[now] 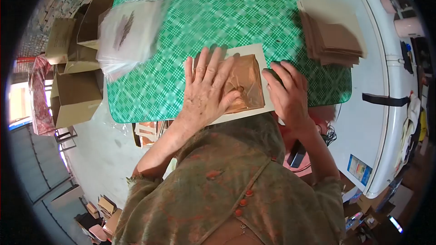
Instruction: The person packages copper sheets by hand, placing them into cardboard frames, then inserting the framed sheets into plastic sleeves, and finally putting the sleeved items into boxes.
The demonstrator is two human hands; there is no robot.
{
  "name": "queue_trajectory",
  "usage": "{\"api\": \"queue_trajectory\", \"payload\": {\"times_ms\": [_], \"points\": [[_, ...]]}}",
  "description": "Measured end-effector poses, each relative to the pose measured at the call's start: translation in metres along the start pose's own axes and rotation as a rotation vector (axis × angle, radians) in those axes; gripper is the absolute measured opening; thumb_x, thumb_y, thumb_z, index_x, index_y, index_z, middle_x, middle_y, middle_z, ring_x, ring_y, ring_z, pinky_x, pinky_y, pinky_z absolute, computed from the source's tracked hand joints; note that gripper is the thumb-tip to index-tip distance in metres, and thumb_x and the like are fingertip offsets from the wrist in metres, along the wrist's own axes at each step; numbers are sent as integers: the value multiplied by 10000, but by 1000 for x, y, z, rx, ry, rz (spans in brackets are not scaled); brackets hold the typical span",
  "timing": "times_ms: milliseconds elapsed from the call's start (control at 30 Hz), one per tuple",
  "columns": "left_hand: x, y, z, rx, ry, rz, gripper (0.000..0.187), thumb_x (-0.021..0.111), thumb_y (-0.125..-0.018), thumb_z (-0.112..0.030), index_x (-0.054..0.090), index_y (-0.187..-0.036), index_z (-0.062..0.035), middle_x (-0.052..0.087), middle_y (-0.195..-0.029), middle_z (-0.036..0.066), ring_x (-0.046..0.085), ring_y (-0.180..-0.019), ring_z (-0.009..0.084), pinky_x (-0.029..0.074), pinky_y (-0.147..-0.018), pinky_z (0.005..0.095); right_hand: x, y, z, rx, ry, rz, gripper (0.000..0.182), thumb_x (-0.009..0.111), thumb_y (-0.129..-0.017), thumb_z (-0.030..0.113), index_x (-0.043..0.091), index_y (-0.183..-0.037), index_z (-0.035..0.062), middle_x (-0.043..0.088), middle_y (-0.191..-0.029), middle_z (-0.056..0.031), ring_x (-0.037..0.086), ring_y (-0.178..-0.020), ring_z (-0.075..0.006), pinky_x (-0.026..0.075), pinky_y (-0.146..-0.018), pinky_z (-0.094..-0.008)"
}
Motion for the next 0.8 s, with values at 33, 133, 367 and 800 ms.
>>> {"api": "queue_trajectory", "payload": {"times_ms": [33, 133, 367, 800], "points": [[-6, -2, -2, 4, -21, 8, 787, 593, -1040, -560, 415, -1673, -128, 295, -1765, 167, 194, -1642, 431, 106, -1312, 645, 0, -2, -1, -10, 0, -3, 488, 798, -847, 60, 707, -1324, 109, 634, -1393, -84, 553, -1338, -314, 467, -1064, -492], [-19, -10, -3, 31, -25, 35, 784, 607, -1028, -572, 438, -1664, -146, 306, -1762, 163, 211, -1642, 419, 121, -1319, 633, 1, -6, -4, -17, -26, 4, 481, 795, -851, 64, 716, -1323, 112, 635, -1419, -81, 549, -1345, -320, 457, -1073, -508], [-2, -22, 5, 142, 135, 93, 764, 602, -1034, -580, 465, -1648, -148, 363, -1741, 139, 291, -1628, 360, 213, -1328, 570, 6, -9, -14, -73, -15, 60, 420, 734, -915, 117, 737, -1336, 118, 634, -1433, -98, 515, -1375, -331, 425, -1095, -500], [2, -25, 5, 123, 163, 127, 745, 481, -1078, -633, 458, -1656, -162, 373, -1742, 118, 300, -1627, 353, 181, -1337, 566, 0, -20, -24, -173, -41, 118, 479, 672, -901, 167, 719, -1372, 93, 608, -1449, -147, 531, -1356, -341, 399, -1103, -515]]}}
Point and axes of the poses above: each hand's wrist, its own y-axis away from the middle knuckle, its own x-axis out of the palm, z = x × y, the point moved 2 cm from there along -y, towards the middle knuckle
